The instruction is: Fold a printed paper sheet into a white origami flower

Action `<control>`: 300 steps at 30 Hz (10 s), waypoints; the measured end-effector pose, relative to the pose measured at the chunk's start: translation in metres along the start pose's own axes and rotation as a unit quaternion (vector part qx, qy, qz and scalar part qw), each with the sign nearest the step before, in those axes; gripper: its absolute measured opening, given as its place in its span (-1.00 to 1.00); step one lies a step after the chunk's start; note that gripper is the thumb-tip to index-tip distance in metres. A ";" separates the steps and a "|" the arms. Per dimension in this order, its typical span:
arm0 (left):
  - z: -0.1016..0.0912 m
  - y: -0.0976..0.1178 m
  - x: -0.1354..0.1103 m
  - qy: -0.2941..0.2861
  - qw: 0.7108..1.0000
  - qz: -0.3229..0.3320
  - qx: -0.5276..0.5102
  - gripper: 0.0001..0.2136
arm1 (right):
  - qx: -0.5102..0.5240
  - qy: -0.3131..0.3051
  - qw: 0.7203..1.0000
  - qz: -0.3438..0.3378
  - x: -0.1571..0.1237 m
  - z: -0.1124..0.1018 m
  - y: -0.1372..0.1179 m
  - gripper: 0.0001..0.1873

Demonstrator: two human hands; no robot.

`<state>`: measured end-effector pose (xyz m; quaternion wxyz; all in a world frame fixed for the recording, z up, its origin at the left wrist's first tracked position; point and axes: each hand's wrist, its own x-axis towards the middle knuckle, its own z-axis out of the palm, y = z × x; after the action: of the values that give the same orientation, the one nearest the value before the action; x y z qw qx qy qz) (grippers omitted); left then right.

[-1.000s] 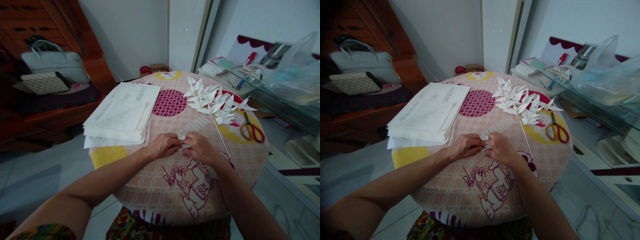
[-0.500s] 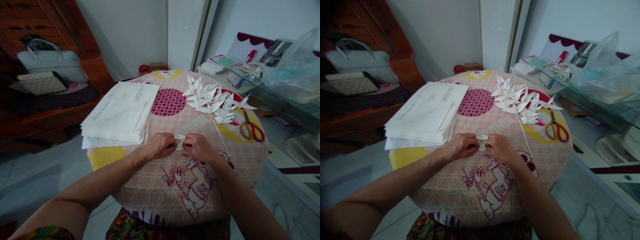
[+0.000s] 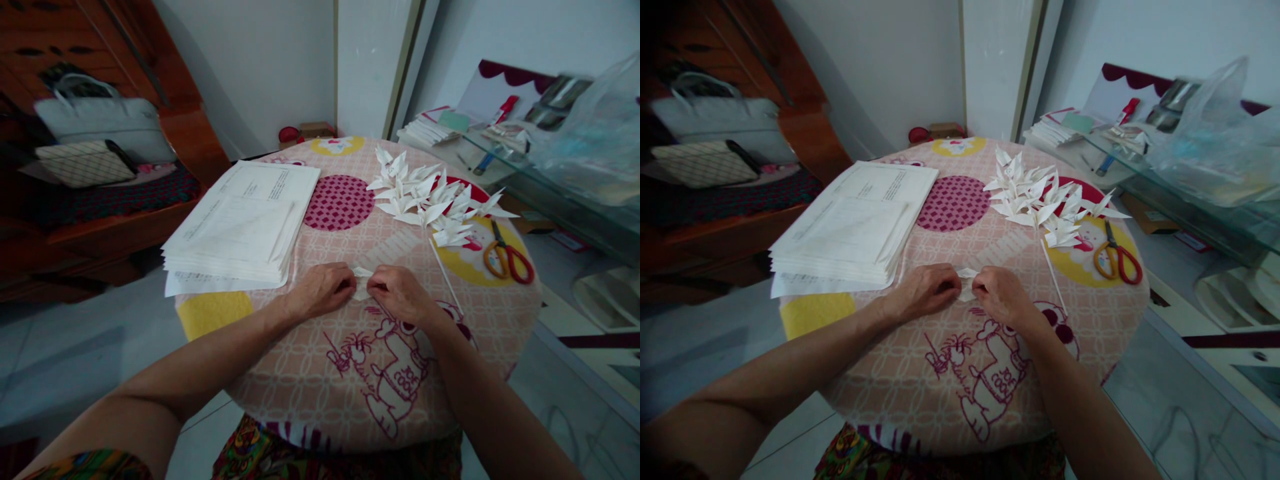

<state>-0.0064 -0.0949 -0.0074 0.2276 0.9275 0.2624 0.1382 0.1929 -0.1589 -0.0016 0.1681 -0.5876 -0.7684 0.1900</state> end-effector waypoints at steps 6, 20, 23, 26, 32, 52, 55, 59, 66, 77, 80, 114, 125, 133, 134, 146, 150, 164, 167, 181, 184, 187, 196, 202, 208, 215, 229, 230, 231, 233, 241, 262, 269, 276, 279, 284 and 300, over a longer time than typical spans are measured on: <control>0.002 0.007 0.002 0.003 0.996 -0.093 0.002 -0.90 | -0.054 -0.003 0.997 0.058 0.000 0.000 -0.009 -0.83; 0.002 0.004 0.001 -0.001 0.998 -0.062 0.007 -0.90 | -0.077 0.007 0.993 0.092 0.003 0.004 -0.010 -0.83; 0.003 0.004 -0.001 0.000 0.999 -0.038 0.007 -0.90 | -0.057 0.013 0.996 0.071 0.001 0.002 -0.006 -0.85; 0.002 0.006 0.001 -0.006 0.998 -0.070 0.004 -0.88 | -0.052 0.006 0.997 0.062 0.000 -0.001 -0.005 -0.86; 0.003 0.013 0.005 0.001 0.987 -0.155 0.030 -0.84 | -0.102 -0.008 0.992 0.069 0.000 0.000 -0.008 -0.84; 0.001 0.018 0.015 -0.025 0.977 -0.205 0.045 -0.83 | -0.131 -0.025 0.990 0.038 0.000 0.001 -0.010 -0.83; 0.001 0.017 0.014 -0.026 0.979 -0.199 0.048 -0.82 | -0.153 -0.022 0.988 0.016 0.000 0.002 -0.011 -0.82; 0.000 0.017 0.013 -0.029 0.981 -0.186 0.053 -0.82 | -0.169 -0.030 0.985 0.013 0.002 0.002 -0.013 -0.81; 0.000 0.018 0.017 -0.032 0.977 -0.206 0.052 -0.83 | -0.166 -0.038 0.984 0.060 0.005 0.001 -0.017 -0.78; 0.011 0.008 0.004 0.060 0.995 -0.082 0.018 -0.88 | -0.134 0.004 0.988 0.075 0.004 0.005 -0.009 -0.83; 0.016 0.002 0.000 0.062 0.998 0.018 0.022 -0.85 | -0.125 0.019 0.989 0.072 0.004 0.006 -0.008 -0.85; -0.001 -0.010 -0.002 -0.009 0.981 0.166 0.099 -0.79 | 0.133 0.066 0.987 0.058 0.010 0.014 -0.012 -0.83; -0.023 -0.018 -0.005 -0.059 0.980 0.178 0.058 -0.78 | 0.143 0.061 0.985 0.077 0.007 0.015 -0.011 -0.84; -0.025 -0.025 -0.005 -0.032 0.981 0.187 -0.044 -0.80 | 0.229 0.062 0.967 0.088 0.005 0.008 -0.006 -0.91; -0.025 -0.025 -0.004 -0.018 0.983 0.174 -0.055 -0.80 | 0.242 0.081 0.962 0.093 0.005 0.005 -0.004 -0.91; -0.001 -0.019 0.007 0.078 0.996 0.030 -0.036 -0.54 | 0.058 0.088 0.994 0.014 0.005 0.000 0.010 -0.70; 0.002 -0.016 0.007 0.061 0.998 -0.010 -0.009 -0.52 | -0.001 0.066 0.998 -0.018 0.005 0.003 0.010 -0.51; -0.013 -0.016 0.007 -0.044 0.963 -0.060 -0.259 -0.76 | 0.194 -0.012 0.974 0.116 0.001 -0.014 0.002 -0.82; -0.017 -0.017 0.006 -0.063 0.948 -0.054 -0.309 -0.64 | 0.234 -0.019 0.965 0.116 0.001 -0.015 0.002 -0.80; -0.007 -0.017 0.007 -0.015 0.965 -0.055 -0.256 -0.80 | 0.235 -0.025 0.967 0.090 0.001 -0.011 0.001 -0.77; -0.011 -0.011 0.005 0.050 0.987 -0.003 -0.151 -0.85 | 0.190 0.027 0.980 0.055 0.002 -0.010 0.000 -0.79; -0.013 -0.007 0.004 0.114 0.990 0.071 -0.032 -0.82 | 0.138 0.099 0.985 0.008 0.003 -0.008 -0.001 -0.84; -0.011 -0.013 0.007 0.198 0.932 0.220 0.208 -0.74 | -0.062 0.224 0.964 -0.133 0.006 0.000 -0.003 -0.82; -0.002 -0.013 0.008 0.164 0.926 0.233 0.248 -0.73 | -0.120 0.171 0.963 -0.172 0.001 0.000 -0.005 -0.84; 0.002 -0.008 0.001 0.020 0.964 0.192 0.184 -0.84 | -0.060 -0.003 0.990 -0.130 -0.003 -0.002 -0.003 -0.93; -0.010 -0.014 -0.004 -0.017 0.990 0.138 -0.014 -0.85 | 0.009 -0.061 0.993 -0.096 -0.004 -0.010 -0.002 -0.94; -0.006 -0.013 -0.004 -0.013 0.985 0.168 -0.040 -0.88 | -0.023 -0.049 0.994 -0.096 -0.002 -0.003 0.002 -0.87; -0.005 -0.013 -0.004 -0.014 0.984 0.175 -0.039 -0.87 | -0.022 -0.050 0.994 -0.099 -0.002 -0.003 0.002 -0.88; -0.005 -0.012 -0.004 -0.015 0.983 0.179 -0.039 -0.86 | -0.022 -0.051 0.993 -0.101 -0.002 -0.004 0.002 -0.89; -0.006 -0.010 -0.004 -0.021 0.983 0.176 -0.039 -0.84 | -0.022 -0.052 0.993 -0.106 -0.002 -0.005 0.001 -0.91; -0.008 -0.006 -0.001 -0.035 0.995 0.066 -0.066 -0.89 | 0.051 -0.049 0.994 -0.088 -0.003 -0.006 0.004 -0.84; -0.007 -0.001 0.003 -0.028 0.992 -0.089 -0.090 -0.87 | 0.042 -0.002 0.999 -0.029 0.000 0.002 0.001 -0.83; -0.008 -0.008 0.001 -0.023 0.989 -0.047 -0.140 -0.90 | 0.027 0.003 1.000 -0.012 0.000 0.001 0.001 -0.84; -0.007 -0.005 0.002 -0.016 0.987 -0.086 -0.132 -0.91 | 0.000 0.017 1.000 0.006 0.001 0.007 0.000 -0.83; -0.007 0.001 0.004 -0.015 0.988 -0.110 -0.106 -0.89 | -0.025 0.022 0.999 0.009 0.000 0.008 -0.001 -0.84; -0.006 0.011 0.006 -0.021 0.986 -0.154 -0.060 -0.85 | -0.059 0.016 0.998 0.031 0.000 0.006 -0.005 -0.85; -0.008 0.015 0.013 -0.036 0.976 -0.214 -0.013 -0.86 | -0.080 0.000 0.992 0.101 0.004 0.004 -0.016 -0.85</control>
<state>0.0075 -0.0969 0.0082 0.2730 0.8512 0.4448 0.0564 0.1769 -0.1596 0.0030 0.1002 -0.6738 -0.7177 0.1442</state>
